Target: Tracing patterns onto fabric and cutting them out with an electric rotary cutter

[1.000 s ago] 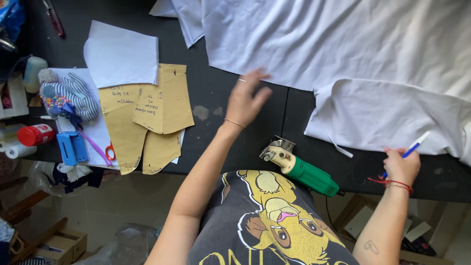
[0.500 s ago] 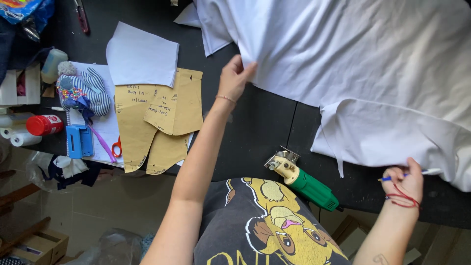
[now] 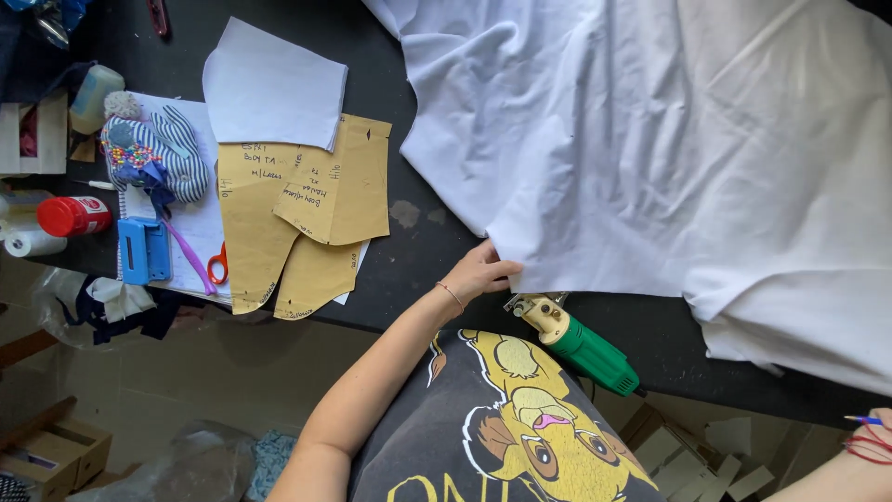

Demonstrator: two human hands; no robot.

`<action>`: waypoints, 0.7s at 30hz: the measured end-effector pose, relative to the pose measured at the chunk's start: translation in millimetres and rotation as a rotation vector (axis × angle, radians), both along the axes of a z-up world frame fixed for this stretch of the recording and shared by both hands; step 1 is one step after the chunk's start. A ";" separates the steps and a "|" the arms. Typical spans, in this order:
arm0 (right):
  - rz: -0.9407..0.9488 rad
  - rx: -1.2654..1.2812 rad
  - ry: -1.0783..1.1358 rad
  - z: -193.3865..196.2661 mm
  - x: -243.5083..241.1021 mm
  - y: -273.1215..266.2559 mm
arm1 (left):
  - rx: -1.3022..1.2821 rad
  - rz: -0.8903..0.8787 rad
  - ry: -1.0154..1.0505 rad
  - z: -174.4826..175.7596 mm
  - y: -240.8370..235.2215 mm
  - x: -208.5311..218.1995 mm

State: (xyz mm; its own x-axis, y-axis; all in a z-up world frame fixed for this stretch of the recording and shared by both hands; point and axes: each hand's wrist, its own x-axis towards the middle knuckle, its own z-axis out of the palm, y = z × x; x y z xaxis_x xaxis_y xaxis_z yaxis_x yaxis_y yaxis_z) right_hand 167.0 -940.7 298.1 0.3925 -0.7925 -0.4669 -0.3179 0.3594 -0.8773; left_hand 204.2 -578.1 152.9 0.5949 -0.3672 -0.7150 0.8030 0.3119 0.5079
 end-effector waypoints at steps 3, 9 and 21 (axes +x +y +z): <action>-0.059 -0.131 0.185 -30.0 -8.6 5.5 | 0.011 0.343 0.213 10.2 5.2 6.6; 0.592 0.339 0.104 -138.2 -60.9 -31.0 | -0.159 0.562 0.547 47.0 -7.9 37.6; -0.538 0.884 -0.199 -159.8 -56.8 -38.6 | -0.336 1.098 0.228 39.4 40.0 28.4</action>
State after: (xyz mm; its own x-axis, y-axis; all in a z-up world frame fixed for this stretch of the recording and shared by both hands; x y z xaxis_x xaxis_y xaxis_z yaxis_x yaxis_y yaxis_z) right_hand 110.2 -979.3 138.4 0.2236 -0.2937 -0.9294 0.1946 0.9478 -0.2527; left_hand 232.6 -538.1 192.4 0.5805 0.0732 -0.8109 0.0804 0.9859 0.1466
